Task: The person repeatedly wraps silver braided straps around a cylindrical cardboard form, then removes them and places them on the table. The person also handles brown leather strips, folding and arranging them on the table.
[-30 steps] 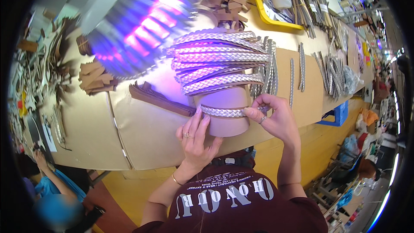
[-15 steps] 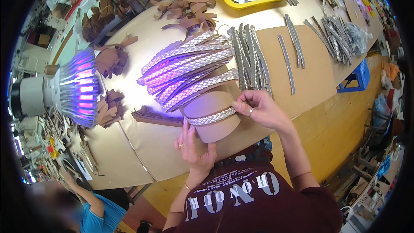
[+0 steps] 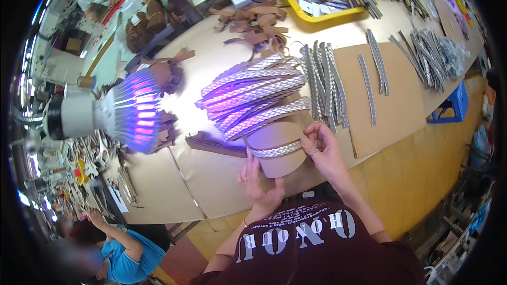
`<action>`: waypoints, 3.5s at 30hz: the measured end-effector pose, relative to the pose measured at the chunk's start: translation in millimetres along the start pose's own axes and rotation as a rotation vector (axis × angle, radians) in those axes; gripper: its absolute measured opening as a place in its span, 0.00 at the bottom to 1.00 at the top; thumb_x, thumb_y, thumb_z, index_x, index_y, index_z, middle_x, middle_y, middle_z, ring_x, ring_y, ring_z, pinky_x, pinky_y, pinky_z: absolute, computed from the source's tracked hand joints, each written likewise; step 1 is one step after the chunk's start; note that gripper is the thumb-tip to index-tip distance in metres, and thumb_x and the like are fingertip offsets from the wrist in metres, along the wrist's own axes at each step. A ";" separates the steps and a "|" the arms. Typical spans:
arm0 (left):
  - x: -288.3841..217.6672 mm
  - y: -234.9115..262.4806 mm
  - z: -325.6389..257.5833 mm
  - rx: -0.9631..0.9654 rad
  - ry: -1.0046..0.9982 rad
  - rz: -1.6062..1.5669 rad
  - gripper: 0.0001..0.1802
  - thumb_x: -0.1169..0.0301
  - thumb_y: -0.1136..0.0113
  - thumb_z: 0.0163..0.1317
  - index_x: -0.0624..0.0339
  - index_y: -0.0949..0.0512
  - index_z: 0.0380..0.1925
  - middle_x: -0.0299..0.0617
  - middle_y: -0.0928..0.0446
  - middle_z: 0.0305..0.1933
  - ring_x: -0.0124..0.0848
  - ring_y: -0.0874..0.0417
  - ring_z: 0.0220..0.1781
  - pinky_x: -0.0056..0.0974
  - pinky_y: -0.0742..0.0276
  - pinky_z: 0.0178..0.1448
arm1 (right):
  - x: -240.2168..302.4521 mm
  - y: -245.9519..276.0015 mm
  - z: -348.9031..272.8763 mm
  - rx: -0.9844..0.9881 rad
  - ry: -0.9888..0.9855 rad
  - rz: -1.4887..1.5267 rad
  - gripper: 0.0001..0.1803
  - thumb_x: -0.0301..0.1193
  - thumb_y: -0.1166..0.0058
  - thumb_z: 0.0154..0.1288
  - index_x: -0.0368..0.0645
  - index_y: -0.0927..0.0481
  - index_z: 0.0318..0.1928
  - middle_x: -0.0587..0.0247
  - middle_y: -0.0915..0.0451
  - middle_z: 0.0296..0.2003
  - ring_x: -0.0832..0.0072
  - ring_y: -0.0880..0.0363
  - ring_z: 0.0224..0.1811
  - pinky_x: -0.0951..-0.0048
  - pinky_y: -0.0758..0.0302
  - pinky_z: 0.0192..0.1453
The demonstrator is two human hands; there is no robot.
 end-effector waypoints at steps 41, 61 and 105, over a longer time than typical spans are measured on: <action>-28.9 56.6 141.6 -0.471 0.621 -1.213 0.22 0.82 0.40 0.63 0.69 0.32 0.57 0.44 0.18 0.44 0.24 0.17 0.42 0.27 0.19 0.46 | 113.0 -3.5 17.0 0.303 0.177 -0.099 0.10 0.20 0.40 0.63 0.35 0.23 0.44 0.65 0.20 0.28 0.85 0.27 0.24 0.84 0.31 0.28; 16.7 50.8 120.0 -0.344 0.719 -1.171 0.26 0.79 0.40 0.64 0.67 0.36 0.60 0.44 0.22 0.45 0.28 0.18 0.46 0.34 0.17 0.44 | 112.7 -14.8 26.5 -0.010 0.333 -0.087 0.18 0.20 0.39 0.62 0.40 0.29 0.50 0.69 0.25 0.33 0.85 0.27 0.30 0.85 0.30 0.33; -70.8 103.9 112.1 0.591 -0.053 -0.344 0.10 0.73 0.38 0.60 0.55 0.18 0.43 0.43 0.18 0.30 0.41 0.17 0.29 0.40 0.23 0.34 | 168.8 -7.9 -19.0 0.688 1.167 -0.946 0.16 0.27 0.43 0.53 0.51 0.17 0.45 0.72 0.19 0.37 0.77 0.20 0.38 0.73 0.29 0.39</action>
Point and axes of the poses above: each hand's wrist, its own z-axis towards the middle knuckle, its own y-axis out of the back of the hand, x = y × z, the point moved 2 cm from there along z, towards the middle knuckle
